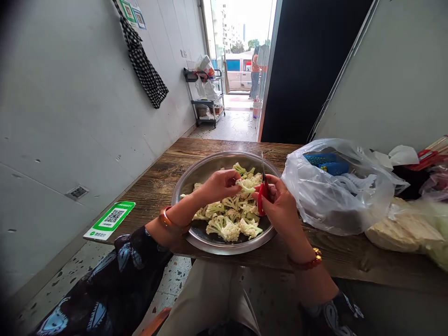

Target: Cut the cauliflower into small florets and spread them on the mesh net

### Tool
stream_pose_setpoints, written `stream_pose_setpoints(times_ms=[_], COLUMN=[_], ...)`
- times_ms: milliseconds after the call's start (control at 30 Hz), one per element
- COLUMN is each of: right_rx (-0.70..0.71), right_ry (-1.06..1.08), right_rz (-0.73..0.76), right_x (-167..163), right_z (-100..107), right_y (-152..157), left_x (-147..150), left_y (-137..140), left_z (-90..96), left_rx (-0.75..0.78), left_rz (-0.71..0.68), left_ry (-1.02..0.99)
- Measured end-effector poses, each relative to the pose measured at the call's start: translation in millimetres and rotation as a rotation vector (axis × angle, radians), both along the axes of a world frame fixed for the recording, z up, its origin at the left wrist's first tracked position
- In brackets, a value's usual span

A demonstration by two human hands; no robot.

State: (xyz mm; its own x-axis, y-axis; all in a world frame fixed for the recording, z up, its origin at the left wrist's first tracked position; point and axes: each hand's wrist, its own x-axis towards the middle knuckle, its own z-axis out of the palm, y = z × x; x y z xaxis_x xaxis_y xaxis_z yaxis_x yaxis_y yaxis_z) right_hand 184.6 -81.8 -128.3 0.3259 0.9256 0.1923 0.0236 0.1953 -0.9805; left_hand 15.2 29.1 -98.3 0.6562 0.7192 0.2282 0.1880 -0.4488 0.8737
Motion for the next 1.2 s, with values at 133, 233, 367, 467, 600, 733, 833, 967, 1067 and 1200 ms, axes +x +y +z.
stream_pose_setpoints(times_ms=[133,233,367,467,600,733,833,967,1067,1200], right_rx=[-0.021,-0.025,-0.006,0.001,-0.003,-0.004,-0.008,0.006,-0.004,-0.013], right_ry=[0.067,0.063,0.039,0.034,-0.002,-0.042,-0.078,-0.106,-0.129,-0.151], right_rz=[-0.02,-0.021,-0.046,-0.05,-0.022,0.007,0.016,0.018,0.016,0.008], right_x=[0,-1,-2,-3,-3,-3,-4,-5,-4,-3], right_z=[3,6,7,5,3,1,0,-2,-3,-3], right_y=[0,-1,-1,-1,-3,-6,-7,-8,-8,-8], left_x=[3,4,-3,-16,-29,-25,-16,-6,-1,-1], left_y=[-6,-6,5,19,32,33,30,28,29,33], left_z=[-0.9,-1.9,0.0,6.6,11.7,0.0,-13.8,-24.3,-25.9,-25.2], left_rx=[0.208,0.304,0.438,0.496,0.564,0.576,0.558,0.585,0.589,0.518], left_rz=[0.043,0.044,0.176,0.445,0.611,0.429,0.193,0.089,0.117,0.2], left_ry=[0.021,0.035,0.113,0.23,0.514,0.66,0.589,0.567,0.581,0.523])
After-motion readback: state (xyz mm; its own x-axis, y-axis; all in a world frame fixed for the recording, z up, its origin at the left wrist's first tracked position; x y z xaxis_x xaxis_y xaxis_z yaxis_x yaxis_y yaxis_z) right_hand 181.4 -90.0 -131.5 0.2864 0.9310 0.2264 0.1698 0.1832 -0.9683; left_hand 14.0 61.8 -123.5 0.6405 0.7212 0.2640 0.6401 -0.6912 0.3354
